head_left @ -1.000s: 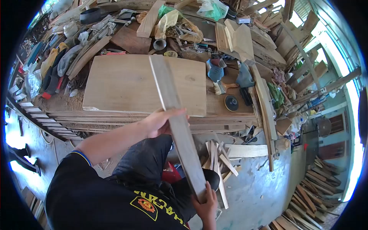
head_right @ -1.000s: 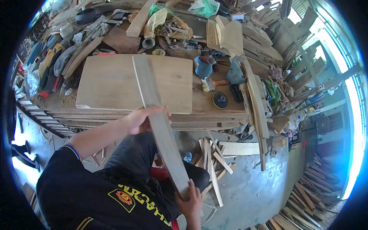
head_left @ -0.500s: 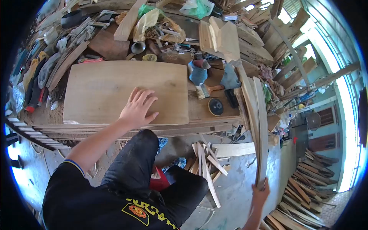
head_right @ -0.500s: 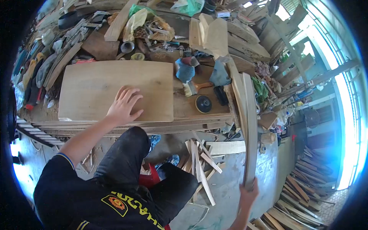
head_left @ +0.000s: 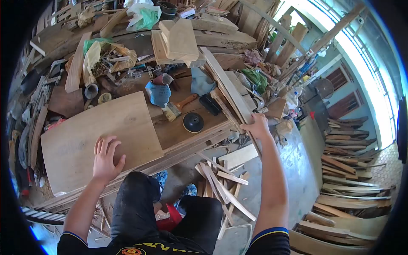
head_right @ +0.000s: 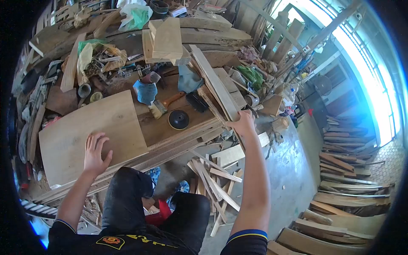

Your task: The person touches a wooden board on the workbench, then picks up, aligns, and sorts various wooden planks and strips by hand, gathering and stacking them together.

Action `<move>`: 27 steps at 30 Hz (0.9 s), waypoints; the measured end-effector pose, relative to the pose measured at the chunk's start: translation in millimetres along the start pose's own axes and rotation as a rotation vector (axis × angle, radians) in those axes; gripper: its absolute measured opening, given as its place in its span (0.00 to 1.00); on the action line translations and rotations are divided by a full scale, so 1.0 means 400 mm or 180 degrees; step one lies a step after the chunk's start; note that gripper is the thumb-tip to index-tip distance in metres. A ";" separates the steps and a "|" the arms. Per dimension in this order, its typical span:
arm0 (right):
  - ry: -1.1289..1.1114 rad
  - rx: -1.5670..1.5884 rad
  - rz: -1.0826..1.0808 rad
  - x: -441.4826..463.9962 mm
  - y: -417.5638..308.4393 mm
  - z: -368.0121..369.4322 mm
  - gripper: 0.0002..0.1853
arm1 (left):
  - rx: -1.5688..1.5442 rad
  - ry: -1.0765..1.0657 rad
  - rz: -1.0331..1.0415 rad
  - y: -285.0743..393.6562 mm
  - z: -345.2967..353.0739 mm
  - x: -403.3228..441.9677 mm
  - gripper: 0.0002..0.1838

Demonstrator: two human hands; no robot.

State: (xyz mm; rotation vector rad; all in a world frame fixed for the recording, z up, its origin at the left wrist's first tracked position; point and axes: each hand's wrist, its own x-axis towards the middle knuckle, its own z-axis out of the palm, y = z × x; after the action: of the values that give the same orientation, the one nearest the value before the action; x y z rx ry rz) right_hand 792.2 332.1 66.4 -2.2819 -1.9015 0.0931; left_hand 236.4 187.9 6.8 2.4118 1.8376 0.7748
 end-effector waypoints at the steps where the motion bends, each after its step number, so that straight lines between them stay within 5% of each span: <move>1: -0.0006 0.0031 0.0029 0.000 -0.002 0.003 0.42 | 0.0021 -0.0022 0.0031 0.000 -0.001 0.000 0.23; 13: -0.0194 -0.0268 0.0236 -0.043 -0.018 -0.013 0.57 | 0.0127 -0.0124 0.0005 0.010 0.008 0.002 0.23; 15: -0.0174 -0.0303 0.0253 -0.061 -0.046 -0.034 0.55 | 0.0081 -0.0177 -0.0091 0.012 0.008 -0.002 0.23; 19: 0.0966 -0.0152 -0.0227 -0.140 -0.089 -0.018 0.42 | 0.0171 -0.0193 0.0042 0.011 0.014 -0.002 0.23; 21: 0.1795 0.0089 -0.1070 -0.242 -0.149 -0.037 0.33 | 0.0146 -0.0175 -0.0053 0.012 0.017 -0.004 0.22; 25: 0.1479 0.1413 -0.2101 -0.563 -0.177 0.034 0.17 | 0.0280 -0.0302 0.0090 0.013 0.027 -0.014 0.22; 27: 0.1151 0.1633 -0.2045 -0.689 -0.135 0.120 0.14 | 0.0148 -0.0203 0.0076 0.013 0.038 -0.009 0.22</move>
State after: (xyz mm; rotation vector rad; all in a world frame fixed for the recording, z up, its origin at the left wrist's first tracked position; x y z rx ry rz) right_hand 681.4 75.5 11.6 -1.2106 -2.0086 0.0666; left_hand 246.3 187.3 -6.3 2.4603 1.8271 0.6556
